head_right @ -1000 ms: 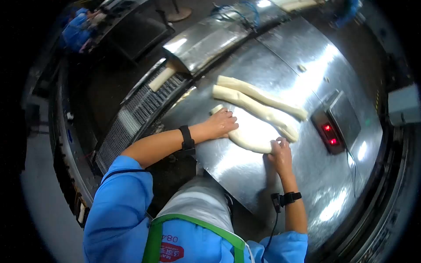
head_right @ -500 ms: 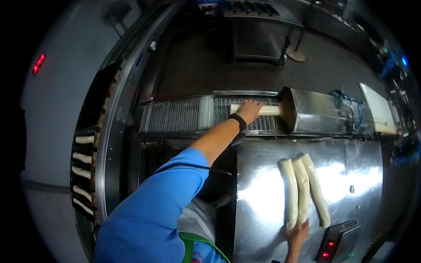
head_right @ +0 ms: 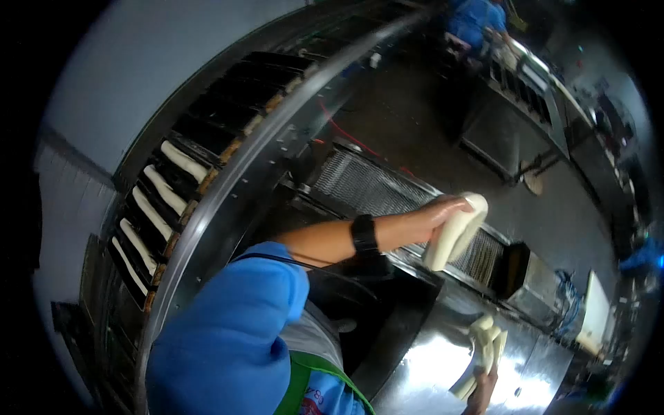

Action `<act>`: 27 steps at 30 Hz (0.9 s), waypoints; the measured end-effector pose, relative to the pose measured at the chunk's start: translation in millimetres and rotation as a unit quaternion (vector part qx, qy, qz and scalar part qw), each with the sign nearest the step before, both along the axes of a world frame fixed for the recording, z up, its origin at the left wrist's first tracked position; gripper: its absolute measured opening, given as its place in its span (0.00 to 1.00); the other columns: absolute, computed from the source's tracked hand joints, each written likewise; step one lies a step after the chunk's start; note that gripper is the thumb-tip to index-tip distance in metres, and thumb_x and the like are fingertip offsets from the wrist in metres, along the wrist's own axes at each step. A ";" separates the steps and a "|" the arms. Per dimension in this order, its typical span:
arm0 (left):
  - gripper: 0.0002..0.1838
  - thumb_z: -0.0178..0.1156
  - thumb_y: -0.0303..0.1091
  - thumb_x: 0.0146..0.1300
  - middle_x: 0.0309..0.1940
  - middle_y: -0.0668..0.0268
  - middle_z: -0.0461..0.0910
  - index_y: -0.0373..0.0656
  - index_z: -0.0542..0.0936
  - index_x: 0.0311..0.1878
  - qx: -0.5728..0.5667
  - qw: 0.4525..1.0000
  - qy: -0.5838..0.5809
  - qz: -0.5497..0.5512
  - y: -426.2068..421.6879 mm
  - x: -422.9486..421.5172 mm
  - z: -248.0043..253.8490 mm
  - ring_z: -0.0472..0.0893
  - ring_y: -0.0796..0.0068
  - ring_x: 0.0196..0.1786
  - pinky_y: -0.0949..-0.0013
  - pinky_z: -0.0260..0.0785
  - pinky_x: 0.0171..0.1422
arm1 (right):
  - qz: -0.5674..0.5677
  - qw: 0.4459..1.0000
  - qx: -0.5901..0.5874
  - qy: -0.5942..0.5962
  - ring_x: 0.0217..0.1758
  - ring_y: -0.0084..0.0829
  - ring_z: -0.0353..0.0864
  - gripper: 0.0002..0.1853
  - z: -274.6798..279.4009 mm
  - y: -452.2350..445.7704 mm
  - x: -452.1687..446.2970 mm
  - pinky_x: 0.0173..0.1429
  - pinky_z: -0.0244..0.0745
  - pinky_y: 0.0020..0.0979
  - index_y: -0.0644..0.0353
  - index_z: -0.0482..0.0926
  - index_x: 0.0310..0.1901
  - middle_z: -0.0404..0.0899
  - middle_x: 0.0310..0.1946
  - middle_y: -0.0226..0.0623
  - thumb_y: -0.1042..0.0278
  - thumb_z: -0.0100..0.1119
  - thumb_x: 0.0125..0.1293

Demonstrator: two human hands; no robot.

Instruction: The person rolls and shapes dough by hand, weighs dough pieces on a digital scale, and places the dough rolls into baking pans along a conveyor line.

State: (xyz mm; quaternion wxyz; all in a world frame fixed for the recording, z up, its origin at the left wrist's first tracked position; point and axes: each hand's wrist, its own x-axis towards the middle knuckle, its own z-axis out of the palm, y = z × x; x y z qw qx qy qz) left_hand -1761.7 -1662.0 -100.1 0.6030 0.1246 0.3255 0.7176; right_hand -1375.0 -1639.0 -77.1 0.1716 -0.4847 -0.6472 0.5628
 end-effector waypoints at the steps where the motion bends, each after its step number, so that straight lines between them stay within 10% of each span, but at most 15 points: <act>1: 0.23 0.58 0.37 0.45 0.33 0.59 0.71 0.38 0.68 0.45 -0.002 1.000 0.013 0.024 -28.7 -27.1 16.9 0.73 0.69 0.35 0.66 0.69 0.35 | 0.007 1.000 0.011 0.016 0.37 0.24 0.68 0.26 18.3 0.1 -43.5 0.38 0.64 0.25 0.67 0.67 0.48 0.70 0.35 0.35 0.60 0.52 0.47; 2: 0.23 0.59 0.38 0.46 0.33 0.60 0.71 0.38 0.68 0.44 -0.037 0.994 0.033 0.099 -52.0 -48.9 28.9 0.73 0.70 0.34 0.67 0.69 0.35 | 0.073 0.996 0.037 -0.021 0.40 0.31 0.69 0.41 40.6 0.4 -87.4 0.45 0.63 0.30 0.70 0.65 0.50 0.70 0.39 0.41 0.39 0.56 0.43; 5: 0.24 0.61 0.41 0.46 0.32 0.63 0.70 0.38 0.67 0.43 -0.060 0.957 0.106 0.265 -139.4 -111.0 81.9 0.73 0.72 0.33 0.69 0.70 0.32 | 0.172 0.979 0.106 0.002 0.39 0.31 0.70 0.44 62.4 17.5 -191.4 0.41 0.65 0.33 0.67 0.69 0.47 0.71 0.34 0.41 0.31 0.55 0.39; 13: 0.25 0.58 0.44 0.49 0.31 0.63 0.68 0.37 0.66 0.45 -0.058 0.829 0.222 0.510 -321.1 -253.4 90.9 0.71 0.75 0.34 0.72 0.65 0.37 | 0.404 0.891 0.071 0.194 0.31 0.26 0.74 0.24 143.5 -85.5 -492.3 0.33 0.70 0.22 0.67 0.69 0.47 0.71 0.38 0.41 0.61 0.51 0.50; 19: 0.21 0.54 0.39 0.54 0.41 0.62 0.68 0.39 0.64 0.48 -0.240 0.750 -0.010 0.617 -376.8 -306.0 -30.4 0.69 0.69 0.45 0.67 0.61 0.48 | 0.594 0.699 0.288 0.275 0.43 0.36 0.63 0.23 56.6 -157.3 -682.5 0.48 0.60 0.34 0.63 0.74 0.38 0.65 0.35 0.40 0.53 0.59 0.47; 22: 0.26 0.53 0.28 0.55 0.45 0.61 0.66 0.42 0.57 0.56 -0.240 0.709 -0.076 0.659 -396.4 -328.6 -113.8 0.67 0.68 0.48 0.66 0.59 0.53 | 0.632 0.713 0.241 0.187 0.40 0.38 0.67 0.23 -43.6 -185.1 -765.3 0.45 0.63 0.32 0.60 0.77 0.35 0.73 0.32 0.45 0.46 0.56 0.51; 27: 0.36 0.51 0.28 0.56 0.59 0.50 0.51 0.59 0.45 0.64 -0.473 0.669 0.020 0.573 -398.8 -345.2 -99.0 0.63 0.59 0.53 0.61 0.58 0.52 | 0.689 0.720 0.076 0.034 0.26 0.18 0.67 0.05 -152.3 -190.4 -840.5 0.33 0.65 0.22 0.62 0.76 0.23 0.72 0.21 0.27 0.69 0.58 0.48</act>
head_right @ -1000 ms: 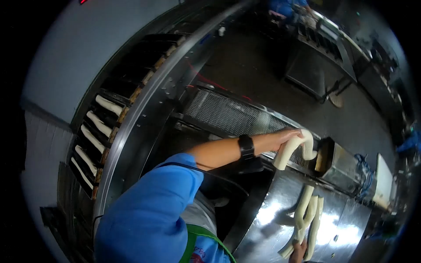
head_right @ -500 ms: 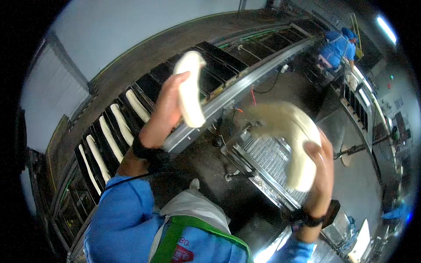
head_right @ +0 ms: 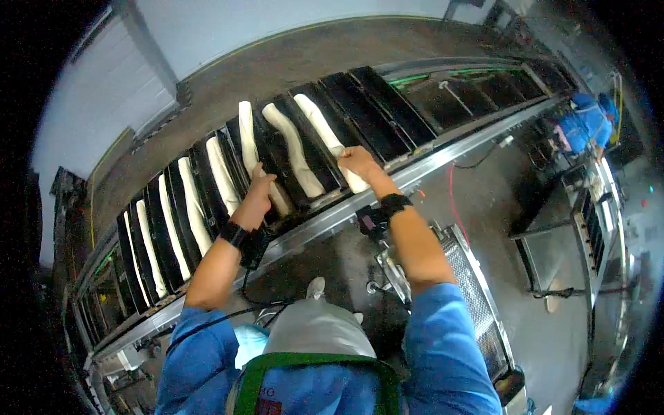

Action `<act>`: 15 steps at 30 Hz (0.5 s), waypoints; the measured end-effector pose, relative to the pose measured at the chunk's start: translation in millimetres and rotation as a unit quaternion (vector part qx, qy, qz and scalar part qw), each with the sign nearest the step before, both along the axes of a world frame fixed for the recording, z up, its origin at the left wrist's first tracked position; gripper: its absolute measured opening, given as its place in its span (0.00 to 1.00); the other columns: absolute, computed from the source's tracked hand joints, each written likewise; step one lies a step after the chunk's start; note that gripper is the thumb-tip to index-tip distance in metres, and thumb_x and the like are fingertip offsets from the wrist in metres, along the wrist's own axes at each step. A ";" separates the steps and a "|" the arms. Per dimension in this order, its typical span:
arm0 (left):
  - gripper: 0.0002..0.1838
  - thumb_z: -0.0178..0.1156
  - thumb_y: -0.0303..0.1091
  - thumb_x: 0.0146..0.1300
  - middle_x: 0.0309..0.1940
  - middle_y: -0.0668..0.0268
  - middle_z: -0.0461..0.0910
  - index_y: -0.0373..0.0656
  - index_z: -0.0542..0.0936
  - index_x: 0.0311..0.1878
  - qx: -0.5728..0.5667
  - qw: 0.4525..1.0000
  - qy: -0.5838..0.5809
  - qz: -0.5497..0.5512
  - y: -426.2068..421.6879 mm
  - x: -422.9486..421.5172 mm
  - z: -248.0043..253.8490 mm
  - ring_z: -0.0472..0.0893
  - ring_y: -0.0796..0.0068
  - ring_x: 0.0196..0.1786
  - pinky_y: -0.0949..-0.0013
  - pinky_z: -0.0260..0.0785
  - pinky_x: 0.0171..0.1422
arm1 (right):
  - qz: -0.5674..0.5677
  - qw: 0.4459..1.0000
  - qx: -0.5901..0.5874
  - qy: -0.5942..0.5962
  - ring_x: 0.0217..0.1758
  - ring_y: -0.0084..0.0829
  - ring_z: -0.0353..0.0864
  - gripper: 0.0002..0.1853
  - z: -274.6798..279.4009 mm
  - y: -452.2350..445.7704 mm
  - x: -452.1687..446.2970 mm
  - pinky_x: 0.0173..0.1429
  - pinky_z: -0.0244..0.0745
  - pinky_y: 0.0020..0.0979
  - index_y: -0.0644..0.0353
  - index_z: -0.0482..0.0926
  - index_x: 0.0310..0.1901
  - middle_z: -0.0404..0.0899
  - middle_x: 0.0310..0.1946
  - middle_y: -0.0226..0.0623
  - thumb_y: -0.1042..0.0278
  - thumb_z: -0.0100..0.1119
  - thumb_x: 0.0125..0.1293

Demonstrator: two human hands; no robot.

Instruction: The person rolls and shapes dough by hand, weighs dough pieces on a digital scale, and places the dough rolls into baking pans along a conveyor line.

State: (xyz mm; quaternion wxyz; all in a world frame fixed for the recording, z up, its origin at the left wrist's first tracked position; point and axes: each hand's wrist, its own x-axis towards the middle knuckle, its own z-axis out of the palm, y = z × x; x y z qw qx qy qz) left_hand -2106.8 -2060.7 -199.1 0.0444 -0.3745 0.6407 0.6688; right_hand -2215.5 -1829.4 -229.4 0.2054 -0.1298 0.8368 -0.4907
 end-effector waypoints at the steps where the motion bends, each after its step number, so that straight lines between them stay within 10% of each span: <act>1: 0.36 0.52 0.29 0.56 0.59 0.49 0.49 0.58 0.47 0.64 -0.002 1.000 -0.010 -0.003 -4.5 -4.4 -0.2 0.63 0.58 0.53 0.60 0.58 0.51 | 0.045 0.996 -0.032 -0.063 0.24 0.19 0.66 0.05 4.8 0.9 -3.8 0.30 0.63 0.23 0.62 0.75 0.23 0.72 0.19 0.28 0.70 0.58 0.46; 6: 0.29 0.46 0.30 0.56 0.41 0.60 0.68 0.56 0.52 0.62 -0.172 0.984 -0.040 0.002 -32.2 -44.1 -89.7 0.68 0.70 0.36 0.69 0.61 0.36 | 0.073 0.996 0.053 0.007 0.23 0.25 0.71 0.05 -10.6 -10.8 -31.3 0.28 0.65 0.27 0.62 0.75 0.21 0.72 0.18 0.30 0.70 0.56 0.46; 8: 0.26 0.44 0.25 0.54 0.37 0.62 0.71 0.49 0.58 0.58 -0.153 0.986 -0.020 -0.061 -27.5 -20.5 -55.8 0.71 0.73 0.33 0.70 0.64 0.32 | 0.302 0.737 0.369 0.479 0.27 0.37 0.75 0.04 -40.2 -30.3 -46.4 0.29 0.67 0.30 0.61 0.75 0.20 0.73 0.20 0.37 0.72 0.54 0.46; 12: 0.24 0.45 0.23 0.51 0.39 0.60 0.71 0.38 0.60 0.55 -0.045 0.987 -0.050 -0.143 -5.3 -1.9 13.3 0.72 0.69 0.39 0.69 0.67 0.39 | 0.023 0.915 0.134 0.381 0.30 0.42 0.75 0.06 -72.0 -47.5 -46.0 0.34 0.70 0.40 0.60 0.76 0.27 0.74 0.24 0.42 0.70 0.49 0.50; 15: 0.29 0.45 0.25 0.52 0.49 0.58 0.66 0.39 0.53 0.60 -0.005 0.986 -0.004 -0.169 -33.6 11.1 -22.6 0.68 0.69 0.46 0.69 0.60 0.50 | 0.127 0.879 0.209 0.409 0.31 0.43 0.77 0.11 -65.7 -35.6 -38.8 0.34 0.72 0.38 0.66 0.73 0.36 0.75 0.27 0.47 0.70 0.46 0.52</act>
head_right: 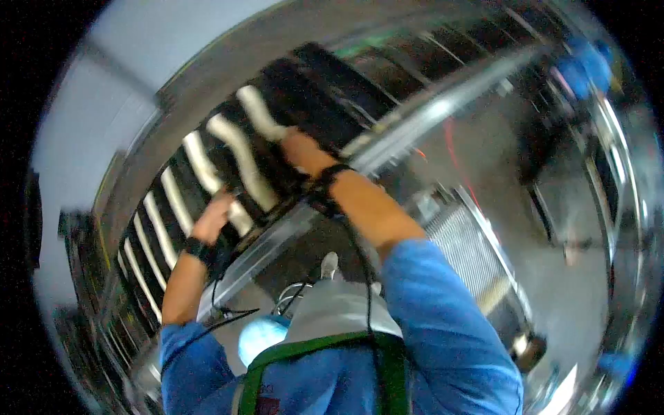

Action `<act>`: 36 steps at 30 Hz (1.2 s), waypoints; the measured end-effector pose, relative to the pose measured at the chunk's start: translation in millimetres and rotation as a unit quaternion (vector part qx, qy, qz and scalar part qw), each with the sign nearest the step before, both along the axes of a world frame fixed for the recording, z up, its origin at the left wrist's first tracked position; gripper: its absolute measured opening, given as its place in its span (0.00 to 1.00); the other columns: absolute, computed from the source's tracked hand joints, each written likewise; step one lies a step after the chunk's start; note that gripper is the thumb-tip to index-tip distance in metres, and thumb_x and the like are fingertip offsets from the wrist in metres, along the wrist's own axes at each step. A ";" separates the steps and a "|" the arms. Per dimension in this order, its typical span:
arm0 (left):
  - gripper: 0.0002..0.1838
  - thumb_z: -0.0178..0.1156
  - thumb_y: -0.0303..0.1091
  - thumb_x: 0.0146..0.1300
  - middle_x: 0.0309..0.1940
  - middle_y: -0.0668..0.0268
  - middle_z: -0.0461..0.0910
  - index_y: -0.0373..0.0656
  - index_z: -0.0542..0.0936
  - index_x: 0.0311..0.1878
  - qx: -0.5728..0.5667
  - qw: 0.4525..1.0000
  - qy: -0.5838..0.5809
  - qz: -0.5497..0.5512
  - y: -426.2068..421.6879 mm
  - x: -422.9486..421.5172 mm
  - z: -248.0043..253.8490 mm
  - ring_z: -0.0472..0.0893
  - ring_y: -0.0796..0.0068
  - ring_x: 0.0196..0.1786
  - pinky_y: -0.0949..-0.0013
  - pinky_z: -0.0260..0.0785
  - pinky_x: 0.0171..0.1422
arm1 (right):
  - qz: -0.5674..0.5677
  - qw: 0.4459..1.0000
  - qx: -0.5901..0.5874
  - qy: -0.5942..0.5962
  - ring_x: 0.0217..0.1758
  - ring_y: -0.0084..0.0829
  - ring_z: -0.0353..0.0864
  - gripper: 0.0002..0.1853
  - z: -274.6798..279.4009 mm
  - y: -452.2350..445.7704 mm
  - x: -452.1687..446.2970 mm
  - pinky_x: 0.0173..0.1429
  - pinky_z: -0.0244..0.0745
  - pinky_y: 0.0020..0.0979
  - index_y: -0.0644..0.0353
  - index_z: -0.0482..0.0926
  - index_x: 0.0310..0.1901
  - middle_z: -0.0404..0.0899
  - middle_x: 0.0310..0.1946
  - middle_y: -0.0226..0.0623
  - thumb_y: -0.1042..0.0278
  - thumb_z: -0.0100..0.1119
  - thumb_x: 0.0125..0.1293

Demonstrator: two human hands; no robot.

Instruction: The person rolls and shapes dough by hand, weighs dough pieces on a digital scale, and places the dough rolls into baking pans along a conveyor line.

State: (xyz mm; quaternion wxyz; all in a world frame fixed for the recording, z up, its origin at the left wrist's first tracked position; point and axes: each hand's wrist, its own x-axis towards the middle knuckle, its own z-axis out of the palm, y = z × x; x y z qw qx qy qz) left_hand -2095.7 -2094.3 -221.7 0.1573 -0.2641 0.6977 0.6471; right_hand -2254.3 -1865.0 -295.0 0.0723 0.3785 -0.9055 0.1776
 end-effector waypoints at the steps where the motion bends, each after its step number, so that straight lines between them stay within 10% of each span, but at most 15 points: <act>1: 0.32 0.45 0.26 0.53 0.54 0.58 0.64 0.39 0.50 0.63 0.031 0.999 0.016 -0.021 -8.1 -7.9 -11.2 0.66 0.69 0.50 0.69 0.57 0.55 | 0.011 0.999 0.001 -0.048 0.29 0.41 0.77 0.12 31.3 13.1 11.7 0.31 0.73 0.34 0.68 0.72 0.36 0.76 0.27 0.47 0.69 0.45 0.53; 5: 0.30 0.48 0.26 0.52 0.37 0.67 0.70 0.44 0.56 0.61 -0.018 0.998 -0.027 -0.058 -9.8 -58.3 -37.0 0.68 0.79 0.36 0.78 0.62 0.35 | -0.094 0.993 0.014 -0.068 0.39 0.41 0.70 0.14 64.7 57.3 35.4 0.44 0.68 0.36 0.60 0.75 0.39 0.70 0.41 0.46 0.70 0.47 0.50; 7: 0.30 0.49 0.26 0.52 0.36 0.69 0.70 0.46 0.57 0.61 -0.057 0.993 -0.088 -0.060 16.4 -70.6 -9.4 0.68 0.79 0.37 0.75 0.62 0.38 | -0.123 0.969 -0.176 -0.122 0.49 0.42 0.65 0.15 95.5 110.0 74.8 0.50 0.63 0.38 0.54 0.74 0.41 0.63 0.50 0.43 0.70 0.50 0.49; 12: 0.26 0.51 0.31 0.54 0.36 0.71 0.68 0.46 0.59 0.58 -0.127 0.956 -0.007 -0.265 36.5 -79.7 11.6 0.67 0.75 0.41 0.69 0.59 0.47 | -0.345 0.929 -0.126 -0.046 0.49 0.45 0.65 0.21 73.4 268.3 220.4 0.49 0.64 0.40 0.55 0.72 0.44 0.65 0.48 0.44 0.73 0.56 0.43; 16: 0.28 0.50 0.28 0.52 0.46 0.60 0.66 0.44 0.57 0.59 -0.169 0.866 0.250 -0.400 -3.2 -135.2 -28.5 0.68 0.67 0.47 0.64 0.63 0.48 | -0.595 0.801 -0.032 -0.061 0.51 0.46 0.64 0.25 74.0 373.9 395.4 0.53 0.63 0.39 0.57 0.67 0.49 0.64 0.48 0.46 0.77 0.55 0.45; 18: 0.27 0.49 0.26 0.53 0.49 0.57 0.64 0.41 0.58 0.58 -0.343 0.869 0.294 -0.203 94.6 -105.4 11.5 0.67 0.65 0.49 0.63 0.62 0.50 | -0.709 0.698 -0.051 -0.093 0.51 0.45 0.64 0.26 83.9 397.9 491.3 0.53 0.63 0.38 0.58 0.67 0.50 0.64 0.48 0.46 0.76 0.56 0.45; 20: 0.26 0.48 0.23 0.53 0.51 0.55 0.61 0.38 0.59 0.58 -0.258 0.886 0.334 -0.191 190.8 -72.5 43.0 0.66 0.63 0.50 0.63 0.60 0.53 | -0.764 0.645 -0.005 -0.020 0.51 0.45 0.64 0.27 62.9 422.5 599.8 0.53 0.63 0.39 0.58 0.66 0.51 0.64 0.48 0.47 0.73 0.56 0.45; 23: 0.25 0.51 0.24 0.50 0.50 0.56 0.62 0.38 0.64 0.55 -0.200 0.793 0.407 -0.406 326.9 28.9 81.8 0.63 0.62 0.54 0.64 0.54 0.58 | -0.879 0.468 -0.041 -0.085 0.53 0.48 0.62 0.30 37.0 441.4 778.2 0.57 0.59 0.38 0.60 0.64 0.52 0.64 0.49 0.51 0.69 0.58 0.42; 27: 0.27 0.56 0.29 0.49 0.56 0.56 0.59 0.41 0.63 0.55 -0.202 0.513 0.515 -0.657 465.6 123.2 65.5 0.57 0.60 0.61 0.62 0.50 0.61 | -0.942 0.287 -0.057 -0.162 0.55 0.48 0.61 0.29 65.1 408.4 923.1 0.57 0.58 0.41 0.64 0.63 0.50 0.65 0.47 0.52 0.68 0.57 0.44; 29: 0.28 0.57 0.33 0.49 0.58 0.55 0.57 0.43 0.62 0.56 -0.237 0.490 0.468 -0.696 528.4 138.1 37.8 0.57 0.58 0.61 0.58 0.48 0.62 | -0.945 0.221 0.024 -0.239 0.56 0.43 0.60 0.30 60.5 400.7 937.9 0.54 0.61 0.47 0.55 0.62 0.54 0.62 0.53 0.42 0.65 0.58 0.46; 33: 0.32 0.59 0.37 0.47 0.56 0.56 0.60 0.44 0.61 0.57 -0.190 0.387 0.514 -0.741 612.6 210.6 -3.5 0.59 0.55 0.59 0.55 0.49 0.60 | -0.956 0.196 0.092 -0.200 0.55 0.42 0.63 0.38 49.4 389.0 980.6 0.52 0.59 0.53 0.47 0.59 0.55 0.64 0.51 0.38 0.68 0.64 0.39; 36: 0.30 0.61 0.35 0.43 0.47 0.58 0.66 0.44 0.64 0.53 -0.197 0.407 0.505 -0.735 639.2 253.8 -6.3 0.65 0.57 0.51 0.56 0.56 0.54 | -0.930 0.199 0.130 -0.280 0.52 0.43 0.65 0.36 84.2 400.0 962.0 0.48 0.62 0.51 0.50 0.61 0.52 0.66 0.47 0.38 0.69 0.65 0.37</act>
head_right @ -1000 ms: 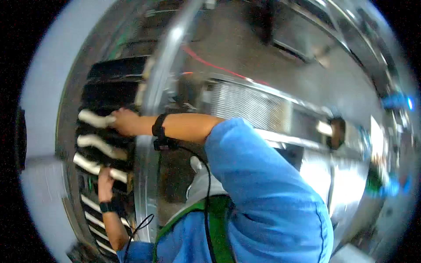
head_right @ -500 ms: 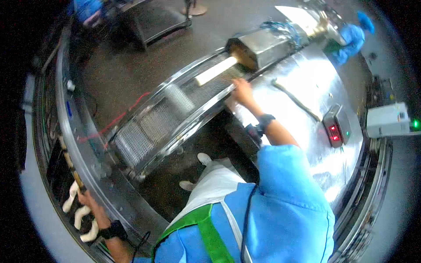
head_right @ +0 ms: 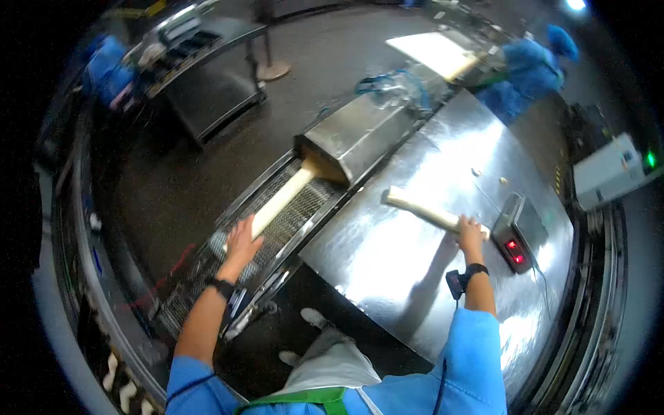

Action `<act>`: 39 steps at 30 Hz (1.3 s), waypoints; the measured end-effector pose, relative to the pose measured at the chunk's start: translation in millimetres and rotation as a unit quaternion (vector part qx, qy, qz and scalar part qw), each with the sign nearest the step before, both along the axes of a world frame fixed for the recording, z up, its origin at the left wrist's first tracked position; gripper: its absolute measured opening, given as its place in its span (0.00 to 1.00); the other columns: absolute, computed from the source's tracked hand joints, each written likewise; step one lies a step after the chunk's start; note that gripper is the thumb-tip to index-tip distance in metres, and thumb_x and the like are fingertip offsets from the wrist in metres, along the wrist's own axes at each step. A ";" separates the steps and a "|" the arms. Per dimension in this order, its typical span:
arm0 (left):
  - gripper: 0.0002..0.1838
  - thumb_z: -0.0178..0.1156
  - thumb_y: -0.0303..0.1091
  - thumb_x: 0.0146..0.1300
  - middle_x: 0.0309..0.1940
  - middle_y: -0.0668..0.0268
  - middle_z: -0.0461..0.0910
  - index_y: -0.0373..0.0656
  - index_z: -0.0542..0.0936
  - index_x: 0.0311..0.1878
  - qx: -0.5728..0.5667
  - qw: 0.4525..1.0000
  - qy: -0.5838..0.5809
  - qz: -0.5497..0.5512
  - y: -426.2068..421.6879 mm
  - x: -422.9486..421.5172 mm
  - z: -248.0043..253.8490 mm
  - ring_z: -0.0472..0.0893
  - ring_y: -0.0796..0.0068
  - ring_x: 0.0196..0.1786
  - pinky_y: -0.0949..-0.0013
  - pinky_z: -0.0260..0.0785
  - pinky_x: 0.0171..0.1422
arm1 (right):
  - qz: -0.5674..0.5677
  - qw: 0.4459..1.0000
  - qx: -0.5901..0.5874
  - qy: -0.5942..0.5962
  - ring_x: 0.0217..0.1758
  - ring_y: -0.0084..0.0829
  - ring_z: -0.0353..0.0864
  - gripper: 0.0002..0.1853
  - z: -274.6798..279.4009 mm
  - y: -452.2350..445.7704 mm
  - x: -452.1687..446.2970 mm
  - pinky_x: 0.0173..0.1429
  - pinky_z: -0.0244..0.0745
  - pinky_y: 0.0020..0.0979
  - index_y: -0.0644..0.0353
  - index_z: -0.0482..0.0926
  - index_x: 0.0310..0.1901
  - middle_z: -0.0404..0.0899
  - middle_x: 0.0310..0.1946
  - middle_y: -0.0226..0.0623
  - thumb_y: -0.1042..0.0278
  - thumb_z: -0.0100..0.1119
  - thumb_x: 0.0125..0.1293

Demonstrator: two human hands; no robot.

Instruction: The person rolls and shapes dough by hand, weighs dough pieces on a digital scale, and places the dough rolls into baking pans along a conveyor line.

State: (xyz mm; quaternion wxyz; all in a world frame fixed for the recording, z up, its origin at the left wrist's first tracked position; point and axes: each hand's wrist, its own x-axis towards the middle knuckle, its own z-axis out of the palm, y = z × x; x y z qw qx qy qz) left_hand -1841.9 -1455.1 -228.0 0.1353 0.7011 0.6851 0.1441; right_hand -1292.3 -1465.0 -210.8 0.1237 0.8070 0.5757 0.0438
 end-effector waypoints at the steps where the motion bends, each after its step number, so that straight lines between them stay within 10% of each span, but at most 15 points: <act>1: 0.29 0.62 0.34 0.42 0.43 0.59 0.68 0.45 0.65 0.51 0.007 1.000 0.028 0.013 5.2 1.6 -4.0 0.67 0.57 0.48 0.56 0.58 0.51 | 0.056 0.998 -0.032 -0.013 0.46 0.44 0.71 0.28 -11.1 5.9 15.5 0.44 0.68 0.45 0.53 0.67 0.46 0.72 0.41 0.41 0.69 0.64 0.38; 4: 0.21 0.63 0.31 0.37 0.36 0.58 0.74 0.43 0.73 0.39 0.142 0.988 -0.054 -0.034 7.7 -16.4 -20.2 0.73 0.57 0.42 0.60 0.64 0.46 | 0.121 0.990 -0.069 -0.037 0.36 0.43 0.75 0.18 -4.1 -2.4 1.4 0.38 0.71 0.40 0.57 0.74 0.35 0.76 0.30 0.47 0.52 0.54 0.47; 6: 0.19 0.62 0.37 0.41 0.32 0.60 0.76 0.42 0.74 0.39 -0.144 0.981 -0.106 0.070 1.2 -17.5 16.9 0.75 0.60 0.37 0.62 0.67 0.41 | 0.279 0.959 -0.020 -0.043 0.37 0.45 0.73 0.21 -55.4 -14.1 46.3 0.41 0.67 0.42 0.62 0.74 0.31 0.75 0.30 0.47 0.51 0.56 0.45; 9: 0.21 0.55 0.45 0.48 0.36 0.57 0.70 0.38 0.72 0.40 -0.193 0.842 -0.497 0.076 -27.0 -46.3 33.3 0.71 0.66 0.39 0.67 0.65 0.40 | 0.151 0.975 -0.078 0.145 0.31 0.44 0.74 0.25 -37.1 -24.9 15.0 0.35 0.67 0.41 0.66 0.72 0.36 0.74 0.29 0.51 0.53 0.60 0.42; 10: 0.22 0.55 0.45 0.48 0.34 0.58 0.69 0.38 0.71 0.41 -0.215 0.794 -0.565 0.053 -28.7 -52.1 42.9 0.71 0.67 0.37 0.68 0.65 0.39 | 0.153 0.870 -0.050 0.466 0.30 0.35 0.73 0.24 -59.7 -19.7 41.7 0.35 0.67 0.34 0.67 0.70 0.39 0.74 0.29 0.46 0.56 0.59 0.45; 13: 0.22 0.54 0.45 0.47 0.28 0.61 0.68 0.38 0.69 0.42 -0.161 0.668 -0.724 0.061 -54.2 -68.1 94.2 0.70 0.70 0.32 0.71 0.64 0.34 | 0.034 0.824 -0.094 0.558 0.37 0.26 0.70 0.20 24.5 -17.1 -54.8 0.41 0.65 0.26 0.67 0.69 0.43 0.72 0.36 0.38 0.62 0.54 0.52; 17: 0.25 0.55 0.42 0.43 0.30 0.61 0.69 0.40 0.67 0.45 -0.119 0.596 -0.773 0.183 -101.7 -111.5 163.8 0.71 0.70 0.32 0.70 0.65 0.32 | 0.103 0.735 -0.060 0.668 0.39 0.28 0.71 0.21 75.4 11.3 -173.4 0.43 0.65 0.26 0.67 0.68 0.44 0.72 0.38 0.40 0.61 0.54 0.53; 22: 0.27 0.62 0.37 0.39 0.31 0.60 0.70 0.42 0.65 0.45 0.190 0.514 -0.761 0.347 -181.1 -194.9 220.3 0.73 0.71 0.31 0.67 0.69 0.29 | 0.193 0.632 -0.098 0.744 0.46 0.31 0.71 0.25 175.3 5.9 -360.4 0.49 0.65 0.29 0.66 0.66 0.49 0.71 0.43 0.42 0.56 0.52 0.56; 27: 0.26 0.58 0.39 0.45 0.32 0.59 0.67 0.35 0.63 0.45 0.458 0.532 -0.620 0.350 -266.0 -302.0 267.1 0.71 0.71 0.35 0.68 0.68 0.35 | 0.277 0.630 -0.183 0.702 0.24 0.20 0.71 0.28 194.1 14.7 -501.3 0.23 0.67 0.19 0.66 0.64 0.51 0.72 0.31 0.36 0.52 0.50 0.55; 33: 0.12 0.53 0.36 0.53 0.32 0.68 0.69 0.43 0.69 0.40 0.507 0.405 -0.639 0.414 -311.3 -447.1 169.6 0.70 0.74 0.36 0.71 0.62 0.42 | 0.410 0.513 -0.263 0.706 0.24 0.20 0.72 0.26 219.5 -20.9 -708.0 0.22 0.68 0.18 0.66 0.64 0.52 0.74 0.35 0.37 0.55 0.48 0.57; 36: 0.19 0.51 0.27 0.53 0.43 0.62 0.66 0.40 0.65 0.51 0.338 0.777 -0.312 0.431 -381.2 -456.4 106.9 0.66 0.68 0.47 0.71 0.59 0.51 | 0.421 0.421 -0.348 0.724 0.35 0.23 0.73 0.22 226.2 -45.6 -805.1 0.34 0.70 0.21 0.66 0.64 0.52 0.73 0.41 0.38 0.61 0.47 0.59; 39: 0.24 0.53 0.36 0.53 0.52 0.58 0.62 0.38 0.64 0.54 0.328 0.832 -0.175 0.412 -436.0 -461.8 98.3 0.61 0.66 0.57 0.70 0.53 0.59 | 0.460 0.337 -0.465 0.678 0.38 0.24 0.74 0.20 237.4 -85.7 -893.8 0.40 0.70 0.23 0.66 0.66 0.50 0.73 0.40 0.38 0.62 0.48 0.59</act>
